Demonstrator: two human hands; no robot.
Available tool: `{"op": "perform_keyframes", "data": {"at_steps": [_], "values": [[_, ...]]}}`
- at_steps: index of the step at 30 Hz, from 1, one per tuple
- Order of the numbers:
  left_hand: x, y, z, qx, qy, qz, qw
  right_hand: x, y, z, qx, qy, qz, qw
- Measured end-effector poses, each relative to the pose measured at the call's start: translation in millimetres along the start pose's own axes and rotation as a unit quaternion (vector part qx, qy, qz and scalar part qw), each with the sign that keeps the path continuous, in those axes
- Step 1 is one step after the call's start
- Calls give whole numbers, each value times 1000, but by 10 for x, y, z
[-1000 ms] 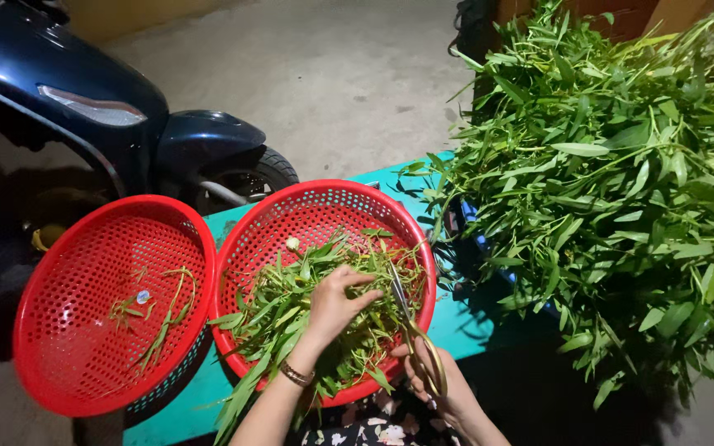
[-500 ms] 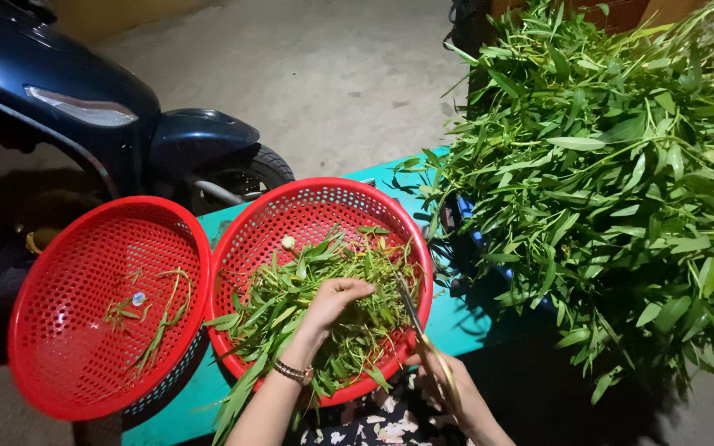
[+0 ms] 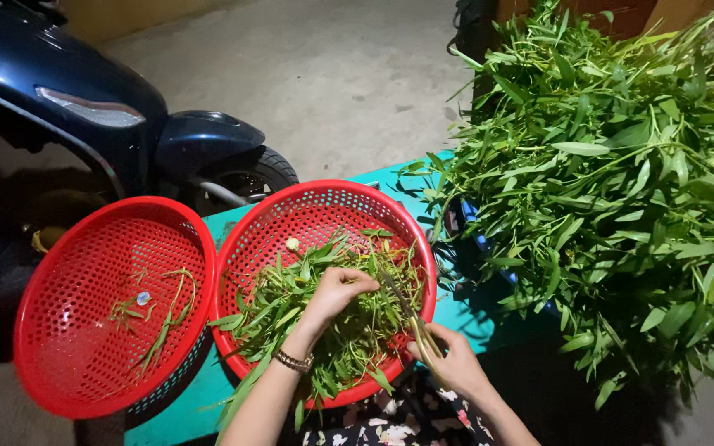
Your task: The person trims leafy green vegetables with scissors, cutting off stem ends and unwanted parts over a red basket. They sort the trimmed pieces by hand, placing usable leaves into a second red basket and discarding trimmings.
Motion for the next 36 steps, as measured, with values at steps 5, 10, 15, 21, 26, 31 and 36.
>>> {"op": "perform_keyframes", "data": {"at_steps": [5, 10, 15, 21, 26, 31, 36], "values": [[142, 72, 78, -61, 9, -5, 998, 28, 56, 18, -25, -1, -43, 999], [214, 272, 109, -107, 29, 74, 991, 54, 174, 36, -26, -4, 1, 1000], [289, 300, 133, -105, 22, 32, 994, 59, 207, 44, -128, -22, -51, 990], [275, 264, 81, -52, 10, 21, 998, 185, -16, 1, 10, -34, 42, 998], [295, 257, 126, -26, -8, 14, 1000, 315, -384, -42, 137, 4, -33, 990], [288, 307, 211, -189, 34, 32, 981, 310, -493, -15, 199, 40, -66, 977], [204, 339, 335, -246, 63, 31, 967, 198, -411, -13, 254, 68, -59, 963]]}}
Point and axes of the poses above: each hand's wrist, its own x-axis towards the middle knuckle, its own z-axis out of the back of the hand, y = z × x, the point moved 3 cm from there along x, towards the middle knuckle, and after that the axes turned 8 degrees about y, right-handed, at the moved point
